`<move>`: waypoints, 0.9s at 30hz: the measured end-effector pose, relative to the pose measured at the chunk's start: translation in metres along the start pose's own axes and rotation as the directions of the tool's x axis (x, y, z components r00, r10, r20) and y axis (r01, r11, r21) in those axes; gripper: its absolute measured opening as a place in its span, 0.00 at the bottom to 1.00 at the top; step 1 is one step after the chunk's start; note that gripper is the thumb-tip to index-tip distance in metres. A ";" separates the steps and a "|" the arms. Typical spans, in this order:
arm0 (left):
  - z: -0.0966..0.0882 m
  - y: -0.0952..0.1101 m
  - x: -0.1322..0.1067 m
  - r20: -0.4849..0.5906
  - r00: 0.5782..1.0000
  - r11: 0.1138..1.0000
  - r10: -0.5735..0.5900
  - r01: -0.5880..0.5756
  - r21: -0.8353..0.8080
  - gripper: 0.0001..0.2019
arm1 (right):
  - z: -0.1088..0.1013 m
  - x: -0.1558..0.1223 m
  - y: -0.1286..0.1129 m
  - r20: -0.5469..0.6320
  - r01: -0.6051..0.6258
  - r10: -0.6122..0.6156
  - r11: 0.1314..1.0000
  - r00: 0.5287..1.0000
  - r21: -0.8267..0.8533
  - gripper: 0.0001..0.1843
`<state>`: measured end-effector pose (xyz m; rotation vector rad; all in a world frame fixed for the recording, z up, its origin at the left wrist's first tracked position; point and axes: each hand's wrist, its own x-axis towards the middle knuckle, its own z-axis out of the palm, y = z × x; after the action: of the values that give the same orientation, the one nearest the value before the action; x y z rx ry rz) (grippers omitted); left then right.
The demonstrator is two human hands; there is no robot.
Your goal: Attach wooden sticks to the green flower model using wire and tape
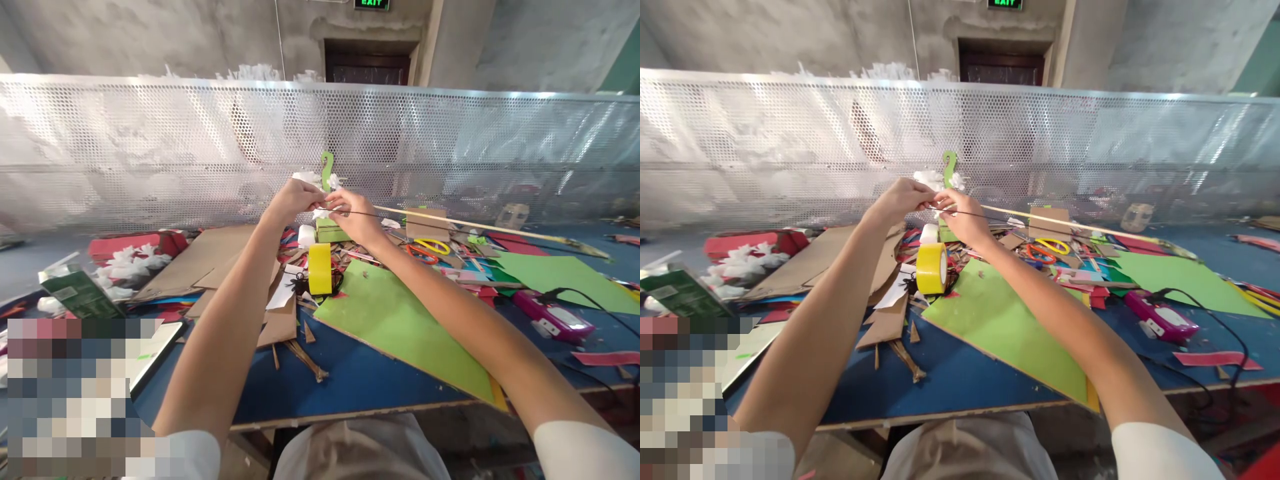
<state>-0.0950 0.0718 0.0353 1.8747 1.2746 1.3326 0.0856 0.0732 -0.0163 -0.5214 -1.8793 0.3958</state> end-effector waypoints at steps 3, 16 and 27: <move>0.002 -0.008 0.002 -0.005 1.000 0.998 -0.023 0.022 -0.058 0.13 | -0.008 0.004 0.000 0.040 -0.141 0.139 0.989 0.990 0.054 0.14; 0.022 -0.023 0.004 -0.020 0.996 0.984 -0.081 0.077 -0.163 0.10 | -0.037 0.010 0.007 0.099 -0.357 0.345 0.916 0.934 0.184 0.18; 0.026 -0.014 -0.001 -0.009 1.000 0.997 -0.007 0.007 -0.072 0.12 | -0.032 0.014 -0.006 0.176 -0.126 0.141 0.988 0.974 -0.091 0.14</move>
<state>-0.0772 0.0802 0.0139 1.8156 1.2206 1.3667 0.1099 0.0764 0.0087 -0.6877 -2.0492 0.4722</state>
